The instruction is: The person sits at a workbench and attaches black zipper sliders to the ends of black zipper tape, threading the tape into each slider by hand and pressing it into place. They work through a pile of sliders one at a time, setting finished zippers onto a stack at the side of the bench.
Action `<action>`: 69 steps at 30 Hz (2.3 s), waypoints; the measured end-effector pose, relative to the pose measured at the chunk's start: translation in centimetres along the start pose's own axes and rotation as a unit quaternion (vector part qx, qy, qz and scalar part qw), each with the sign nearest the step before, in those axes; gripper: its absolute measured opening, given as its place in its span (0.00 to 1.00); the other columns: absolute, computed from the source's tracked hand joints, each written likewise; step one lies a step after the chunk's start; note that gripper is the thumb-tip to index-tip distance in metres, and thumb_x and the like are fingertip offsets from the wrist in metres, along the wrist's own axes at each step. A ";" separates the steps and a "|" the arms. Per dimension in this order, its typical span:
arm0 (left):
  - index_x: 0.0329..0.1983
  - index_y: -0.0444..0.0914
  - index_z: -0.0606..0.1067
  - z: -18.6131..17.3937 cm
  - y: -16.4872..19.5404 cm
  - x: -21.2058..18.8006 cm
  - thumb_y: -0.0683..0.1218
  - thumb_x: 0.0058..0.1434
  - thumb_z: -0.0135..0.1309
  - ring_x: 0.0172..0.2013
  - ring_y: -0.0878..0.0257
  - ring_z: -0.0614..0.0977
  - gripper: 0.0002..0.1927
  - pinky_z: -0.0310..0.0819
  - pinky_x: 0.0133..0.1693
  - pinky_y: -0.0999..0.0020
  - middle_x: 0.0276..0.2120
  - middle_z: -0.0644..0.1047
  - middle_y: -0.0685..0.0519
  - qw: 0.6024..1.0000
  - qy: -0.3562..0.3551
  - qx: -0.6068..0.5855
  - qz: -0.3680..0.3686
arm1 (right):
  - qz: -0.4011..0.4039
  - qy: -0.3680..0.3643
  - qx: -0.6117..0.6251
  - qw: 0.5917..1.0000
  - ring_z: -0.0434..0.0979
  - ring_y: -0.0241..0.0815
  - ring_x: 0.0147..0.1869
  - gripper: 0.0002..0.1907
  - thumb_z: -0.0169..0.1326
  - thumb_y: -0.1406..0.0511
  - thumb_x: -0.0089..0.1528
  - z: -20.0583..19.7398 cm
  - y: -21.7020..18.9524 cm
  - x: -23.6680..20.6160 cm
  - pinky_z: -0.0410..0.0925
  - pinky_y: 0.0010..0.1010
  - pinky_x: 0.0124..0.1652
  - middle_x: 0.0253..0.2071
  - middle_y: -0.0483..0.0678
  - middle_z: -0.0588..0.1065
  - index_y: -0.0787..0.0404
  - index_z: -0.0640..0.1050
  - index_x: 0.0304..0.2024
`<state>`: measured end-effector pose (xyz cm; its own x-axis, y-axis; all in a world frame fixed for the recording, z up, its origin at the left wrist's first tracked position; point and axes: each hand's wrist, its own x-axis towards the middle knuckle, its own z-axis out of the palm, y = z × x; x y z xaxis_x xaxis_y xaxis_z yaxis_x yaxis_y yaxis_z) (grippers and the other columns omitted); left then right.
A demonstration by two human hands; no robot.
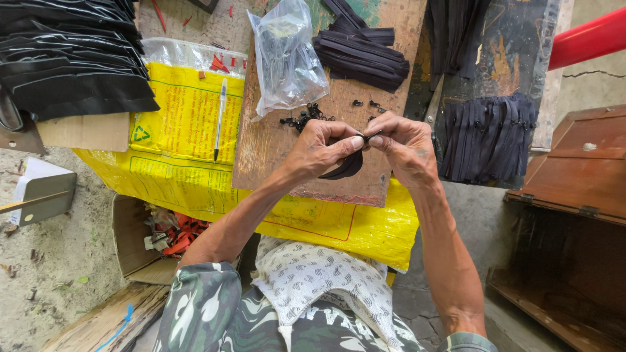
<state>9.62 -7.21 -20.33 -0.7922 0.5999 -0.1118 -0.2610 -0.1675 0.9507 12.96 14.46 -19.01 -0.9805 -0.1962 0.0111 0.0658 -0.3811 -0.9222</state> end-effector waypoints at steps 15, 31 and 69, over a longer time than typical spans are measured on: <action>0.40 0.34 0.79 0.3 -0.4 0.1 0.46 0.69 0.56 0.26 0.76 0.72 0.10 0.66 0.27 0.79 0.27 0.76 0.61 0.997 0.064 0.004 0.035 | 0.030 0.069 0.023 0.997 0.75 0.33 0.51 0.18 0.57 0.65 0.69 3.3 0.4 -0.7 0.72 0.26 0.55 0.47 0.45 0.76 0.66 0.74 0.59; 0.42 0.32 0.79 0.6 -0.6 -0.2 0.45 0.69 0.57 0.25 0.76 0.71 0.10 0.64 0.25 0.79 0.26 0.75 0.61 0.998 0.055 0.007 0.037 | 0.009 0.109 0.016 0.994 0.77 0.34 0.49 0.08 0.62 0.72 0.65 2.2 1.2 -1.0 0.72 0.27 0.54 0.44 0.46 0.78 0.66 0.79 0.47; 0.42 0.32 0.79 -1.5 0.2 0.1 0.47 0.67 0.57 0.34 0.71 0.80 0.11 0.77 0.38 0.74 0.32 0.81 0.55 0.998 -0.058 0.028 0.012 | 0.069 0.017 -0.004 0.998 0.74 0.32 0.48 0.23 0.63 0.72 0.62 1.9 -1.6 -1.7 0.70 0.23 0.49 0.44 0.45 0.71 0.63 0.68 0.57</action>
<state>8.69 -8.35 -20.54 -0.7281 0.6831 -0.0578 -0.2088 -0.1407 0.9678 14.84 13.65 -16.86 -0.9680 -0.2157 -0.1281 0.1984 -0.3458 -0.9171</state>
